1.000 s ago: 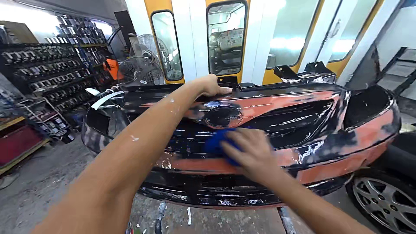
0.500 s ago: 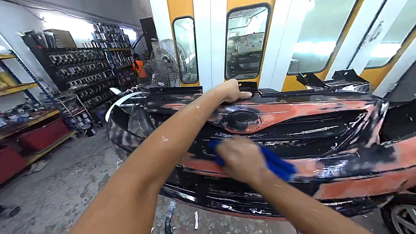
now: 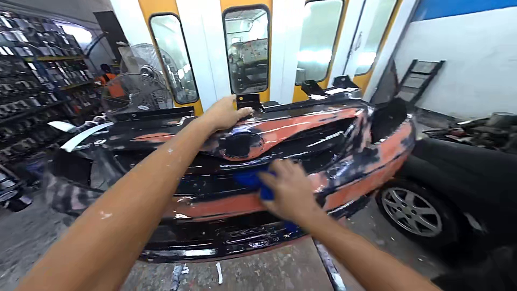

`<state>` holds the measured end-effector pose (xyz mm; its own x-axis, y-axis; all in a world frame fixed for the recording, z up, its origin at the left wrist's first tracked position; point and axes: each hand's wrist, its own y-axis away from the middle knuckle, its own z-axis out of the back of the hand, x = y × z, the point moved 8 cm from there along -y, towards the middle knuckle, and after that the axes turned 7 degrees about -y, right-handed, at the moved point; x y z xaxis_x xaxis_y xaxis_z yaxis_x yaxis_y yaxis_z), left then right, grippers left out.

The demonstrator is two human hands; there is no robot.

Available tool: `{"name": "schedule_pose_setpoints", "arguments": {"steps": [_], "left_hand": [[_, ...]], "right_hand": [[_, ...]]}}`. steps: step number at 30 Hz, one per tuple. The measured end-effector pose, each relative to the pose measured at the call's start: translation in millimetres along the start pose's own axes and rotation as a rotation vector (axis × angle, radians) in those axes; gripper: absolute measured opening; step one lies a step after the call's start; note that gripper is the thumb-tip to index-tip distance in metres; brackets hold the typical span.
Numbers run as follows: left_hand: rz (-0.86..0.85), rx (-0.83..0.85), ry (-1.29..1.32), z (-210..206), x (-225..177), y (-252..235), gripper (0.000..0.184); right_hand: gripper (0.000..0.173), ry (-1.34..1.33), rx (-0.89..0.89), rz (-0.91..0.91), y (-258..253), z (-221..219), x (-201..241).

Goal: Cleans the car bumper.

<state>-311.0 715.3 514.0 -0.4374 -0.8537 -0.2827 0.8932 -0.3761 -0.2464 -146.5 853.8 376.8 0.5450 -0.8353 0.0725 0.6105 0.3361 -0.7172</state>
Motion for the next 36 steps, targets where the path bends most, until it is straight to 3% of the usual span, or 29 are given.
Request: {"name": "schedule_pose_setpoints", "arguments": {"steps": [4,6,11,14,17,21,23,25,27,30,34,36], "left_hand": [[0.021,-0.024,-0.044,5.2,10.8,1.9,0.065],[0.041,-0.026,-0.048,5.7,11.1,2.0,0.069],[0.04,-0.052,-0.097,-0.3,9.1,-15.2,0.066],[0.006,-0.068,-0.145,-1.9,9.1,-22.7,0.061],[0.026,-0.083,-0.154,0.9,11.7,-17.6,0.066],[0.231,-0.048,-0.104,1.1,2.7,6.2,0.067],[0.271,-0.053,-0.11,2.0,-2.8,16.7,0.067],[0.238,-0.085,-0.111,2.6,-3.5,18.5,0.066],[0.193,-0.133,-0.127,2.5,4.8,11.7,0.067],[0.205,-0.124,-0.164,1.6,3.3,3.2,0.066],[0.195,-0.133,-0.194,0.9,-6.2,-1.1,0.067],[0.164,-0.127,-0.197,1.3,-10.1,3.0,0.075]], "right_hand": [[0.043,0.021,-0.17,-0.069,38.9,65.2,-163.8],[0.039,-0.09,-0.252,-0.048,49.4,83.5,-198.2],[0.042,-0.128,-0.5,-0.309,91.1,55.0,-147.9],[0.035,-0.082,-0.443,-0.106,119.7,32.0,-126.4],[0.036,-0.08,-0.467,-0.097,127.9,47.5,-174.6],[0.039,-0.133,-0.615,-0.503,163.8,70.6,-301.1],[0.043,-0.224,-0.728,-0.777,199.4,61.8,-354.8],[0.052,-0.313,-0.802,-1.064,235.8,37.7,-380.0],[0.06,-0.331,-0.824,-1.252,267.0,6.9,-371.1],[0.064,-0.399,-0.645,-1.381,302.6,-40.8,-319.3],[0.056,-0.715,-0.407,-1.442,336.3,-88.4,-257.5],[0.041,-0.927,-0.477,-1.428,344.0,-100.5,-236.7]]}}
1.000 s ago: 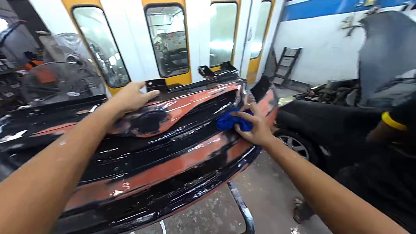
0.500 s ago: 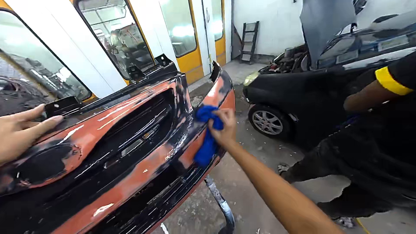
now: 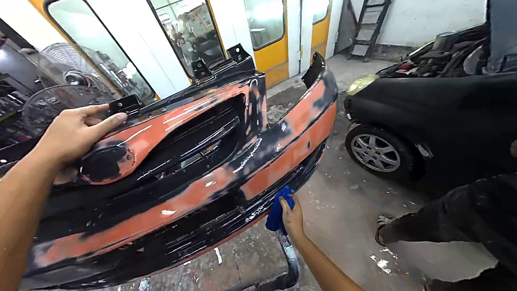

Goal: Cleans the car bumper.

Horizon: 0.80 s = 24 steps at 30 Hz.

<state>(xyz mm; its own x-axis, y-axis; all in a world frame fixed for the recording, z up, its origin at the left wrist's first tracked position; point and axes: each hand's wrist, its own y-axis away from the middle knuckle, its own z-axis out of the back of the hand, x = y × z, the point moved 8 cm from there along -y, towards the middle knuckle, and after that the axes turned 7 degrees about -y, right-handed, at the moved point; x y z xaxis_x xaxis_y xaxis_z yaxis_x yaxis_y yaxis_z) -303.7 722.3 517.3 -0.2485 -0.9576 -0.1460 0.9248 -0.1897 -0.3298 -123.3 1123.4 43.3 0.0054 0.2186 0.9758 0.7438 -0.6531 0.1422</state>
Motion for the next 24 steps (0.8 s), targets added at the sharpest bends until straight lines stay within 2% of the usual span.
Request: {"name": "schedule_pose_setpoints", "arguments": {"steps": [1,3,5,7,10,13,17,24], "left_hand": [[-0.025,0.009,-0.001,0.8,-3.2,4.5,0.08],[-0.081,0.039,-0.024,2.4,-11.0,17.1,0.087],[-0.113,0.038,-0.058,7.2,-16.7,34.4,0.096],[-0.095,0.052,-0.108,13.5,-20.0,54.7,0.113],[-0.053,0.048,-0.143,22.6,-26.2,89.2,0.132],[-0.019,-0.008,-0.142,31.5,-38.5,126.3,0.144],[-0.026,-0.092,-0.158,39.7,-49.9,163.2,0.15],[-0.044,-0.172,-0.167,42.8,-51.8,187.3,0.15]], "right_hand": [[0.034,-0.132,0.033,-0.045,8.2,-3.8,-0.8],[0.037,-0.339,0.116,-0.196,21.2,-11.6,1.1],[0.042,-0.461,0.155,-0.365,31.7,-18.5,2.7],[0.04,-0.509,0.184,-0.469,39.7,-25.0,7.3],[0.032,-0.491,0.205,-0.481,46.1,-31.2,10.9],[0.037,-0.494,0.237,-0.468,52.4,-33.1,7.4],[0.04,-0.48,0.197,-0.504,64.2,-27.6,4.3],[0.038,-0.462,0.257,-0.473,75.9,-19.3,3.5]]}}
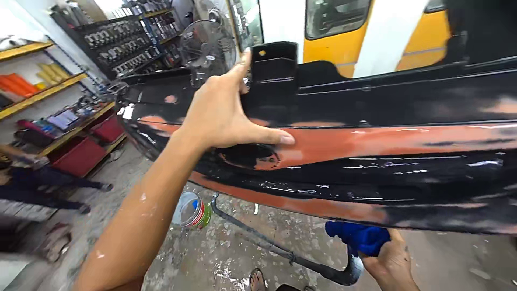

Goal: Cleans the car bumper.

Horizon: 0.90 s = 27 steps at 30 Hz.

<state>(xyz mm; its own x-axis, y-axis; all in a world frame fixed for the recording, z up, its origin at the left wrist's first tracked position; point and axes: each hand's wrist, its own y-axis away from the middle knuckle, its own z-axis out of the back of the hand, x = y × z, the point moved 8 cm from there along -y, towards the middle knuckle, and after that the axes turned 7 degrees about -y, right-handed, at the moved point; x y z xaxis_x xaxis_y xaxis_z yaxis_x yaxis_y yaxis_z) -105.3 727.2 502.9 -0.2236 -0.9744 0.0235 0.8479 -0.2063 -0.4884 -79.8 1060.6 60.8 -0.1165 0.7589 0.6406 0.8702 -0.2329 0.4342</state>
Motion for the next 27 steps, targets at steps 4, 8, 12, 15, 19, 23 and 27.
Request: {"name": "schedule_pose_setpoints", "arguments": {"steps": [4,8,12,15,19,23,27], "left_hand": [[-0.018,-0.014,0.008,3.1,-5.1,9.9,0.152],[-0.043,-0.025,0.014,7.3,-9.2,20.2,0.151],[-0.04,-0.022,0.049,13.0,-11.5,36.4,0.148],[0.004,-0.006,0.088,19.2,-15.5,56.4,0.14],[0.084,-0.024,0.108,31.0,-27.8,88.2,0.12],[0.051,-0.107,0.167,41.1,-32.4,112.6,0.127],[0.017,-0.223,0.147,52.5,-26.1,130.6,0.127]], "right_hand": [[0.04,0.0,0.044,-0.031,8.6,5.9,-1.0],[0.046,-0.025,0.054,-0.093,25.4,-3.0,-8.1],[0.055,-0.029,0.121,-0.19,27.7,-0.2,-27.5],[0.054,-0.09,0.263,-0.281,41.0,-10.7,-34.8],[0.038,-0.314,0.173,-0.416,54.7,-3.7,-51.6],[0.043,-0.422,0.0,-0.434,67.2,-14.1,-57.4],[0.05,-0.45,0.144,-0.388,72.3,-51.4,-51.0]]}}
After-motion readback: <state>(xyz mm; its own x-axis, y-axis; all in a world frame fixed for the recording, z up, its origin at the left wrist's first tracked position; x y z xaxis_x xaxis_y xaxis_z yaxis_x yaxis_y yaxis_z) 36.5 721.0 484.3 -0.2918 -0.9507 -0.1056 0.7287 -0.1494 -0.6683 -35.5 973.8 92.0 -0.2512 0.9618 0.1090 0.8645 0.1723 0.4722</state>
